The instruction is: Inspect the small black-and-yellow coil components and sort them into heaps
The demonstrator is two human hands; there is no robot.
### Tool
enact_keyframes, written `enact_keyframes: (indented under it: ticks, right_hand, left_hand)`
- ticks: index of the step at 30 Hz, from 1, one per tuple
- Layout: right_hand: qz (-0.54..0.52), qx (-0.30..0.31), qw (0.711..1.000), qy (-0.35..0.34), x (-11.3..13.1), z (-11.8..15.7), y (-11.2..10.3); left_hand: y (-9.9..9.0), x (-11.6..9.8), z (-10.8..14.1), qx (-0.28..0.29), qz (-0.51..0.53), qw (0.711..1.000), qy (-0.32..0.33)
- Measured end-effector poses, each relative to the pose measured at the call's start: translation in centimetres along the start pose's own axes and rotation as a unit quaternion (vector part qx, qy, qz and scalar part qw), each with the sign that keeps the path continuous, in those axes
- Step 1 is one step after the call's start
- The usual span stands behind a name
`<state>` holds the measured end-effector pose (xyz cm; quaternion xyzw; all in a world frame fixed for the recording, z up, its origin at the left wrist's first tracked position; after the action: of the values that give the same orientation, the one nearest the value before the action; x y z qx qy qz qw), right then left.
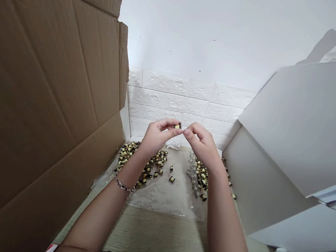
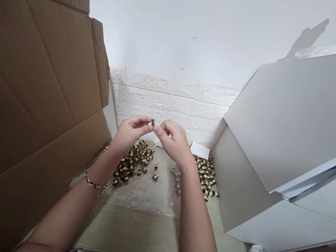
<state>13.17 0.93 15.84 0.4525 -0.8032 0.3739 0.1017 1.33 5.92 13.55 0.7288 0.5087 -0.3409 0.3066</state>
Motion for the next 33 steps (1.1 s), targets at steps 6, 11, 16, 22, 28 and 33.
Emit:
enact_keyframes:
  ticks: [6, 11, 16, 22, 28, 33]
  right_hand:
    - [-0.042, 0.028, 0.998, 0.031, -0.7, 0.1, 0.3]
    - [-0.111, -0.027, 0.991, 0.071, -1.7, -0.2, 0.2]
    - [-0.16, -0.107, 0.978, 0.087, -2.0, -0.3, 0.6]
    - [-0.136, -0.132, 0.977, 0.097, -1.6, 0.0, 1.0]
    - [-0.138, -0.15, 0.975, 0.089, -1.6, 0.0, 0.7]
    - [-0.023, -0.153, 0.986, 0.06, -0.6, 0.2, -0.1]
  left_hand:
    - [0.2, 0.1, 0.1, 0.009, -0.031, 0.999, 0.003]
    - [0.5, -0.8, 0.3, 0.005, -0.092, 0.995, 0.047]
    - [0.6, -2.2, 0.7, -0.017, -0.168, 0.978, 0.126]
    - [0.9, -3.0, 1.1, -0.027, -0.222, 0.958, 0.18]
    - [0.9, -2.2, 0.9, -0.022, -0.166, 0.977, 0.13]
    - [1.7, -0.1, 0.5, 0.035, 0.027, 0.999, 0.003]
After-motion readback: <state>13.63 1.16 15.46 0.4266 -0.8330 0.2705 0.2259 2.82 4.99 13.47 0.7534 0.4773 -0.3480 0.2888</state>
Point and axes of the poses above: each hand's wrist, its own z-axis away from the middle knuckle, its own y-axis out of the palm, x = y × z, the point moved 7 cm from there along -z, towards the middle knuckle, and after that the axes turned 2 degrees about z, right-handed, at the moved point
